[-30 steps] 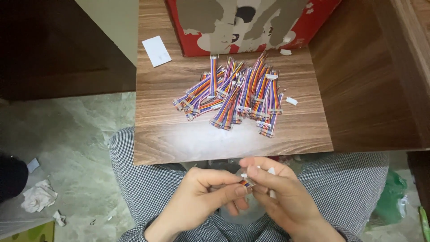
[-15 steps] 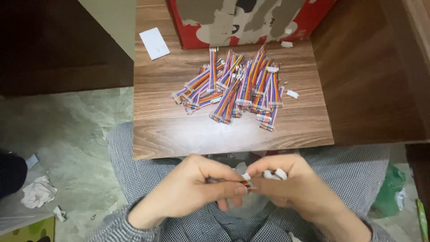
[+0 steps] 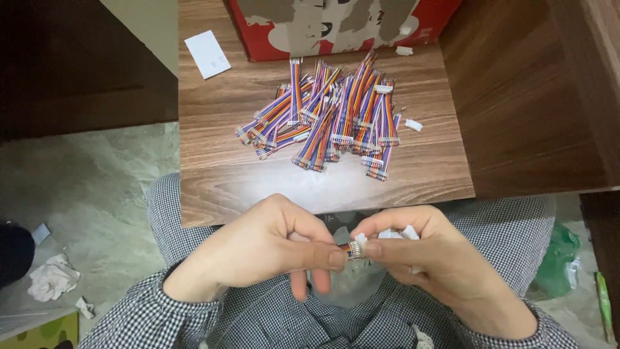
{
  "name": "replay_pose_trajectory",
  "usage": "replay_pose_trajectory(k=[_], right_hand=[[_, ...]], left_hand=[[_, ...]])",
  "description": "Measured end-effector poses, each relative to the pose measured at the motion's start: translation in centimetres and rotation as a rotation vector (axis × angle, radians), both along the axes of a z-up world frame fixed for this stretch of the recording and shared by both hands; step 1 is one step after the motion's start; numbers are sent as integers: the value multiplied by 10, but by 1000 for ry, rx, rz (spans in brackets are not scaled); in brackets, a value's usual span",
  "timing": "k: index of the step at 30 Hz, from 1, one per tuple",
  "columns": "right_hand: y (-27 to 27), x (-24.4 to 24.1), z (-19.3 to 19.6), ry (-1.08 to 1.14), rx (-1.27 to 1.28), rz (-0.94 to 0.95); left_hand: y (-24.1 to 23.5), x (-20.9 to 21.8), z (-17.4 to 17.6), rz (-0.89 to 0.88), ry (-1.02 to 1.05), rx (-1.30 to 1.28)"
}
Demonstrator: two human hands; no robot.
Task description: Assembling plastic connectors onto the ends of multi-colored wire bundles by hand.
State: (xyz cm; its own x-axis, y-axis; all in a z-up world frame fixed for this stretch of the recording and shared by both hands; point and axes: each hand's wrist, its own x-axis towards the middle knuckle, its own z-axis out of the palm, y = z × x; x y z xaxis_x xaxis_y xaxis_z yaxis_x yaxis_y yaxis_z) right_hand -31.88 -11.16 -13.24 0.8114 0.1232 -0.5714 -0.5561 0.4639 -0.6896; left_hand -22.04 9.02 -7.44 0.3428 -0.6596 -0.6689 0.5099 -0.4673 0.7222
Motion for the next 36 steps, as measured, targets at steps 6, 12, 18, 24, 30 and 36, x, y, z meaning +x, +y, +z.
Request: replay_pose_trajectory(k=[6,12,18,24,30,36], right_hand=[[1,2,6,-69,-41,13],[4,1,6,-50,-120,-20],[4,4,14,34,-133,-5],[12,4,14,-6,-446,6],[20,0,7,-55,-560,-16],[19,-4,-5,-141,-349,-102]], left_hand=[[-4,2,6,-37,-35,92],[-6,0,7,-70,-148,108],[-10,0,10,-125,-237,166],[-16,-3,10,-92,-244,242],[-16,-7,-2,-155,-419,227],[-14,-4,1,-222,-635,151]])
